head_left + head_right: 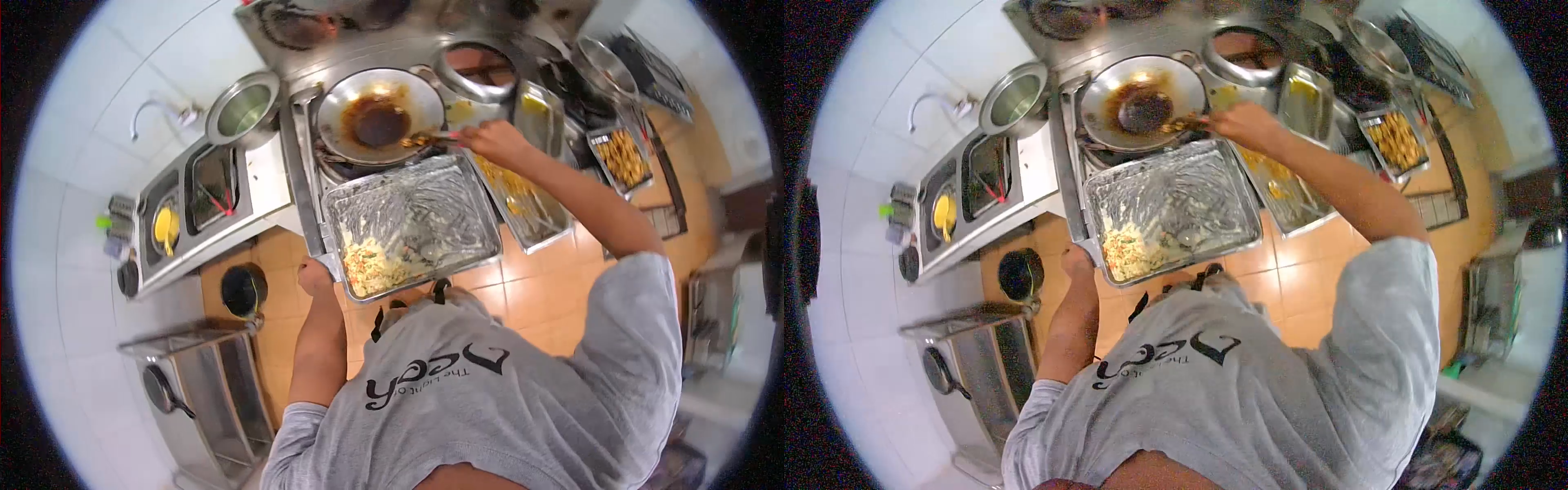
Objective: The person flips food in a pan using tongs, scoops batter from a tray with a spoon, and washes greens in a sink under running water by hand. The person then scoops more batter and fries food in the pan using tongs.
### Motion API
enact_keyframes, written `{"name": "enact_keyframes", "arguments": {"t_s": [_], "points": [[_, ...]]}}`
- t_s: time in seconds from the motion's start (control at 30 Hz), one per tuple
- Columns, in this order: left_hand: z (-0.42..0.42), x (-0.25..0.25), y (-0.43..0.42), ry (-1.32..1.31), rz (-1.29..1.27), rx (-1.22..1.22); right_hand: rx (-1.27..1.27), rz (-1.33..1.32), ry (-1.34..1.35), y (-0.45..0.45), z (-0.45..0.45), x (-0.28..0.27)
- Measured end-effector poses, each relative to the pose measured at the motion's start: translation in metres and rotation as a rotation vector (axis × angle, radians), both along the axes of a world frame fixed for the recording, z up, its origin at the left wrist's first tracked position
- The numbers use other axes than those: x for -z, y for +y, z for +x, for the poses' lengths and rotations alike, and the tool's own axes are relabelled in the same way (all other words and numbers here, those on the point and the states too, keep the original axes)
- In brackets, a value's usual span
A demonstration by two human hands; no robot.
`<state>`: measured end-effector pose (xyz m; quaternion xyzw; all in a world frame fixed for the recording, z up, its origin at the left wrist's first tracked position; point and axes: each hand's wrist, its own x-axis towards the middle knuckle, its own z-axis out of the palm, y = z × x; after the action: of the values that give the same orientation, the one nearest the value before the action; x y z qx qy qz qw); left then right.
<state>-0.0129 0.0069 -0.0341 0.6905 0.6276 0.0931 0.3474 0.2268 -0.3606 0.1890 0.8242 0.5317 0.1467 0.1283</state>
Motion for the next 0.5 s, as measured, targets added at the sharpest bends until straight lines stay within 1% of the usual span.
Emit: {"name": "enact_keyframes", "arguments": {"t_s": [0.07,0.17,0.27,0.3,0.4,0.43,0.47,0.5], "points": [[0.003,-0.003,-0.004,0.033,-0.024,-0.037,-0.02,0.091,0.013,0.009,-0.006,0.004],[0.001,-0.013,-0.01,-0.007,-0.001,-0.044,0.043,0.248,0.041,0.01,-0.015,0.024],[-0.001,-0.008,-0.014,-0.058,0.163,-0.031,0.126,0.348,-0.017,0.002,-0.021,0.045],[0.001,0.006,-0.001,-0.055,0.061,-0.092,0.186,0.366,-0.009,-0.005,-0.022,0.05],[-0.006,0.015,-0.004,-0.32,0.253,-0.089,0.206,0.539,-0.01,-0.052,-0.03,0.049],[-0.009,0.032,0.007,-0.289,0.3,-0.063,0.215,0.615,-0.015,-0.076,-0.035,0.046],[-0.019,0.064,0.037,-0.146,0.35,-0.004,0.225,0.692,-0.023,-0.101,-0.04,0.041],[-0.026,0.092,0.063,0.056,0.38,0.056,0.234,0.768,-0.034,-0.127,-0.043,0.037]]}}
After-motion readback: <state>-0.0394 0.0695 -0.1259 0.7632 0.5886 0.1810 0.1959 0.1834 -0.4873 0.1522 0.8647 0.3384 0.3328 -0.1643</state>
